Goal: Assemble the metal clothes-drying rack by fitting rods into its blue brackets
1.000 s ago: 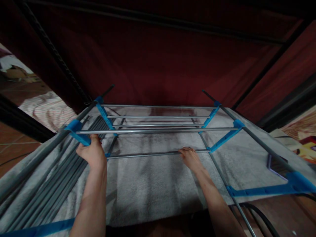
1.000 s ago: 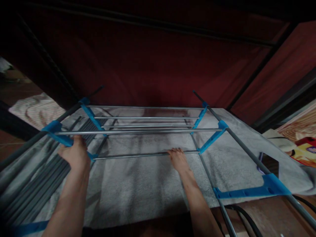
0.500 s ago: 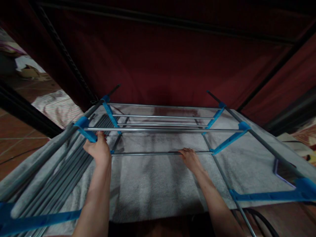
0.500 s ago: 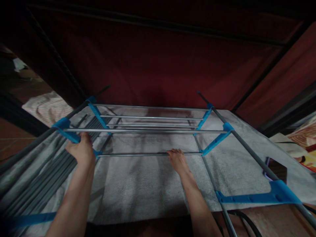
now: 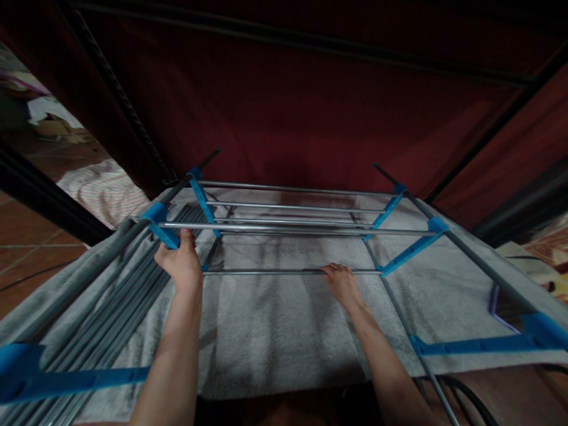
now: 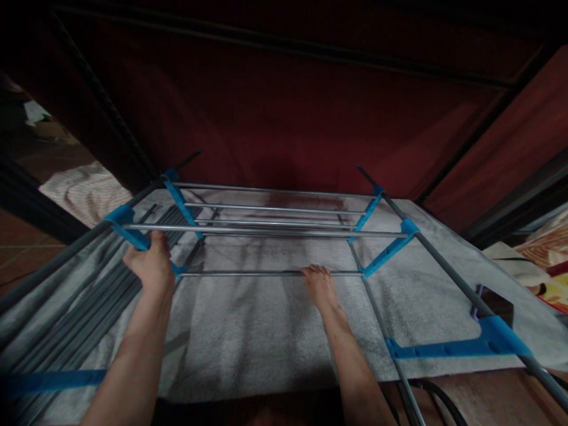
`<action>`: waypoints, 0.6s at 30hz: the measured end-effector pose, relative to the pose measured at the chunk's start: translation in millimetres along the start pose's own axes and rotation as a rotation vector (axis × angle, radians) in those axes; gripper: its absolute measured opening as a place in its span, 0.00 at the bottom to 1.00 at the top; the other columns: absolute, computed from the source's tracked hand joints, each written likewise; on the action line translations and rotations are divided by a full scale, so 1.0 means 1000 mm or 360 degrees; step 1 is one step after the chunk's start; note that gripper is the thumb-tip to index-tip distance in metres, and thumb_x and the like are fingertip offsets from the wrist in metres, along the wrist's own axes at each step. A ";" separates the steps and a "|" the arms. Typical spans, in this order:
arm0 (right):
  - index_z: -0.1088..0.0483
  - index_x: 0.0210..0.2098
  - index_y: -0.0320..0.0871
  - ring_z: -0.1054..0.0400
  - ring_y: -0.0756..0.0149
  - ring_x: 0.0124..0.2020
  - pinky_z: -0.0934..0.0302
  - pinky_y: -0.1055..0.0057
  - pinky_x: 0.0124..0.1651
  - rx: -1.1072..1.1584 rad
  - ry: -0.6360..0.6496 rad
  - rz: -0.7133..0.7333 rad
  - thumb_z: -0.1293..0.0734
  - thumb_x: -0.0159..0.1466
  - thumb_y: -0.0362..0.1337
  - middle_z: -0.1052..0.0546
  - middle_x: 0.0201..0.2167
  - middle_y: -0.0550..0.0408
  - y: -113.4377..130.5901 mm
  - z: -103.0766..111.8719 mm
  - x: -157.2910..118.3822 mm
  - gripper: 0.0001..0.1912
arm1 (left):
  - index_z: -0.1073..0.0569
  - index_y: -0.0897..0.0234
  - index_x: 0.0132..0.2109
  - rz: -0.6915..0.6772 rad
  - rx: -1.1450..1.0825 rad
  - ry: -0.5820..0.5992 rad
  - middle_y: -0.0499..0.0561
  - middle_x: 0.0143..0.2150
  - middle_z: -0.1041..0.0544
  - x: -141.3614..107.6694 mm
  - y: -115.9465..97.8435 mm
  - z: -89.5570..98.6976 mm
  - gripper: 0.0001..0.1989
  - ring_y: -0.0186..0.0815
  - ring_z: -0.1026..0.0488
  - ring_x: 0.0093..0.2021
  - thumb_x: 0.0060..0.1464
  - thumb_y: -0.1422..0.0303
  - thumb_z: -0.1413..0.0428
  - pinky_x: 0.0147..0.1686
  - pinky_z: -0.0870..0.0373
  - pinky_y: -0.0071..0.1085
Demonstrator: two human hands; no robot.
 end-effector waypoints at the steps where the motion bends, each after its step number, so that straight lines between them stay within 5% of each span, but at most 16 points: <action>1: 0.26 0.51 0.49 0.31 0.62 0.50 0.45 0.66 0.54 -0.0002 -0.0010 -0.0002 0.40 0.69 0.34 0.23 0.48 0.52 0.000 0.001 0.000 0.15 | 0.33 0.65 0.22 0.0012 0.0007 0.0009 0.44 0.16 0.37 0.000 0.001 -0.001 0.19 0.29 0.40 0.18 0.48 0.56 0.39 0.21 0.42 0.29; 18: 0.26 0.50 0.48 0.33 0.61 0.51 0.47 0.65 0.57 0.0061 -0.0051 -0.0055 0.39 0.69 0.35 0.24 0.47 0.51 -0.004 0.000 0.006 0.13 | 0.32 0.65 0.23 -0.0050 0.0191 0.0053 0.45 0.16 0.37 -0.003 -0.003 -0.003 0.16 0.32 0.39 0.18 0.50 0.60 0.42 0.22 0.41 0.30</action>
Point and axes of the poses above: each hand's wrist, its own x-axis towards the middle knuckle, its own z-axis out of the back of the hand, y = z × x, the point moved 10 cm from there along x, towards the middle knuckle
